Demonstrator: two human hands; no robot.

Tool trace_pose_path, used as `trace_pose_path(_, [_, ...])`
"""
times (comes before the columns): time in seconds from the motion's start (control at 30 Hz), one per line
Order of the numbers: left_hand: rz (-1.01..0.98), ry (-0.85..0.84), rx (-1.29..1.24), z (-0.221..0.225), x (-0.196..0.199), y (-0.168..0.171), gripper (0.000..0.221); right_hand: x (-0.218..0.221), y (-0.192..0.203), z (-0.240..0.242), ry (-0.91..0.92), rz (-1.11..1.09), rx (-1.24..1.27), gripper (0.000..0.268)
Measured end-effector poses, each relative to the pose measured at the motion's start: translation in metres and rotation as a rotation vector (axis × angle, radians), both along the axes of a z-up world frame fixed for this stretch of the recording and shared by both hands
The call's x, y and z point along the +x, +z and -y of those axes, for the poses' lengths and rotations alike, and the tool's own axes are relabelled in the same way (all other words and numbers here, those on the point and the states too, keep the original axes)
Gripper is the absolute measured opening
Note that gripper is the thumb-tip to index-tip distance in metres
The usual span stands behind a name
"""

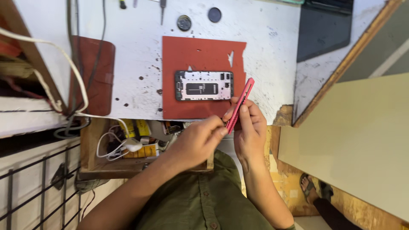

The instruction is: The person uses a small blade to scrape the edges of a phone frame and then uses a pink tool to apply pressure along the internal components of the mobile device.

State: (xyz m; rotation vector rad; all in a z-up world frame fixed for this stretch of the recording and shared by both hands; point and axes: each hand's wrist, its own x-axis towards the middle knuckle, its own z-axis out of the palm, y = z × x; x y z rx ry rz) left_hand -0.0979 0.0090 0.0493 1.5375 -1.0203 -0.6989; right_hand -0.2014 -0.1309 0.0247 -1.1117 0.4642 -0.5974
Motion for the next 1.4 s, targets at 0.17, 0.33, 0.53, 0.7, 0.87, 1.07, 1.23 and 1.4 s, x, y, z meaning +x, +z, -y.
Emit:
trace_pose_path(0.17, [0.681, 0.294, 0.089, -0.001, 0.057, -0.014, 0.057, -0.003, 0.001, 0.008, -0.049, -0.076, 0.111, 0.025])
trace_pose_path(0.33, [0.781, 0.229, 0.324, 0.004, 0.088, -0.021, 0.086, -0.009, -0.008, 0.010, -0.093, -0.087, 0.095, 0.026])
trace_pose_path(0.53, [0.708, 0.287, 0.293, 0.003, 0.087, -0.027, 0.084, -0.003, -0.012, 0.013, -0.114, -0.159, 0.061, 0.026])
trace_pose_path(0.7, [0.633, 0.296, 0.211, 0.007, 0.097, -0.026, 0.075, 0.005, -0.009, 0.019, -0.145, -0.149, 0.057, 0.026])
trace_pose_path(0.87, [0.765, 0.498, 0.098, 0.031, 0.145, -0.028, 0.048, 0.016, -0.028, 0.060, -0.337, -0.185, -0.334, 0.017])
trace_pose_path(1.07, [0.899, 0.487, -0.042, 0.097, 0.180, -0.003, 0.051, 0.028, -0.071, 0.084, -0.413, -0.235, -0.620, 0.018])
trace_pose_path(1.23, [1.078, -0.241, -0.469, 0.111, 0.074, 0.033, 0.017, 0.044, -0.059, 0.076, -0.493, -0.459, -0.621, 0.016])
trace_pose_path(1.4, [0.920, -0.170, -0.774, 0.086, -0.018, 0.075, 0.017, 0.036, -0.048, 0.068, -0.474, -0.247, -0.653, 0.018])
